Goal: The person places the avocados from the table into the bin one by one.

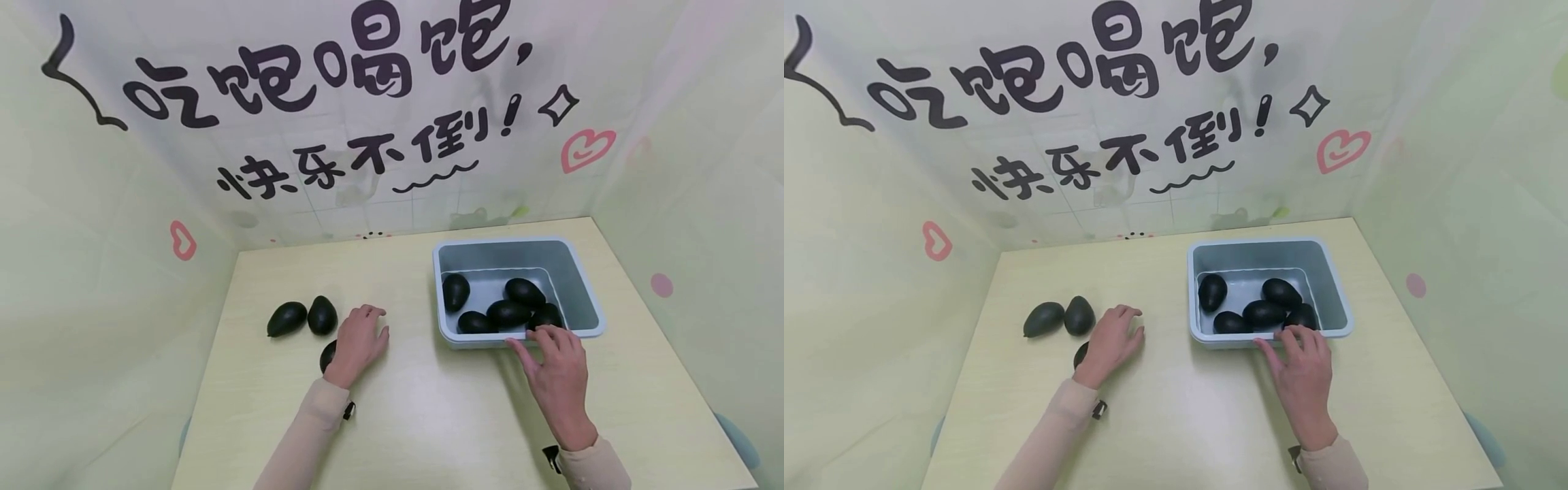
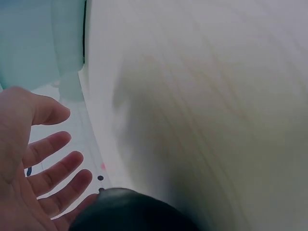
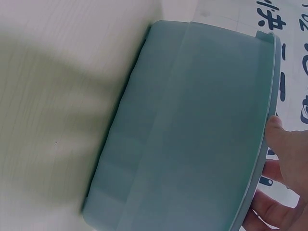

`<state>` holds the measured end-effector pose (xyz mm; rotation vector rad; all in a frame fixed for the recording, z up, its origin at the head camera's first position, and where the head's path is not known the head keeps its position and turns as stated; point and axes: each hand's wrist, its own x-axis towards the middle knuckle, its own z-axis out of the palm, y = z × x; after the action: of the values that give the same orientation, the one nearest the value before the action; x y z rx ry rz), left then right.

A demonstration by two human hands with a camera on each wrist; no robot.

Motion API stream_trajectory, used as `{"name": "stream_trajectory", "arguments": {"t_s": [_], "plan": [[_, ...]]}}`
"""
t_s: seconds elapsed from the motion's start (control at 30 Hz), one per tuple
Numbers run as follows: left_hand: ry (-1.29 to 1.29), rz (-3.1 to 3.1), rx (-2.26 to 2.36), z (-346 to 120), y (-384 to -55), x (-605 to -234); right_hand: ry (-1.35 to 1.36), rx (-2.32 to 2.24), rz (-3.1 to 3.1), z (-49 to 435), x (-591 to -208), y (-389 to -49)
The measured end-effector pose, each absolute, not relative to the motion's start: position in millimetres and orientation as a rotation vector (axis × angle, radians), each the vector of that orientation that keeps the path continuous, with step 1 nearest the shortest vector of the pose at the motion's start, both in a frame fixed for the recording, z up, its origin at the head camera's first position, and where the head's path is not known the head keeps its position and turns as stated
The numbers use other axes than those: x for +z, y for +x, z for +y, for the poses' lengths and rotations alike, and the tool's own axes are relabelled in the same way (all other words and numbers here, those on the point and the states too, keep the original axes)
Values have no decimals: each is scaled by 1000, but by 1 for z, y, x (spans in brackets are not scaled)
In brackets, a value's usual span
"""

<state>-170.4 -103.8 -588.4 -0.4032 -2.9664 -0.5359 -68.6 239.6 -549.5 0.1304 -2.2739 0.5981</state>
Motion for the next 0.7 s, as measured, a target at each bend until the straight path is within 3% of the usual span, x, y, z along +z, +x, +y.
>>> {"name": "stream_trajectory", "arguments": {"t_s": [0.7], "plan": [[-276,-2859,-566,-133,-136,-598,129,581,-2271,239,-549,-69]]}}
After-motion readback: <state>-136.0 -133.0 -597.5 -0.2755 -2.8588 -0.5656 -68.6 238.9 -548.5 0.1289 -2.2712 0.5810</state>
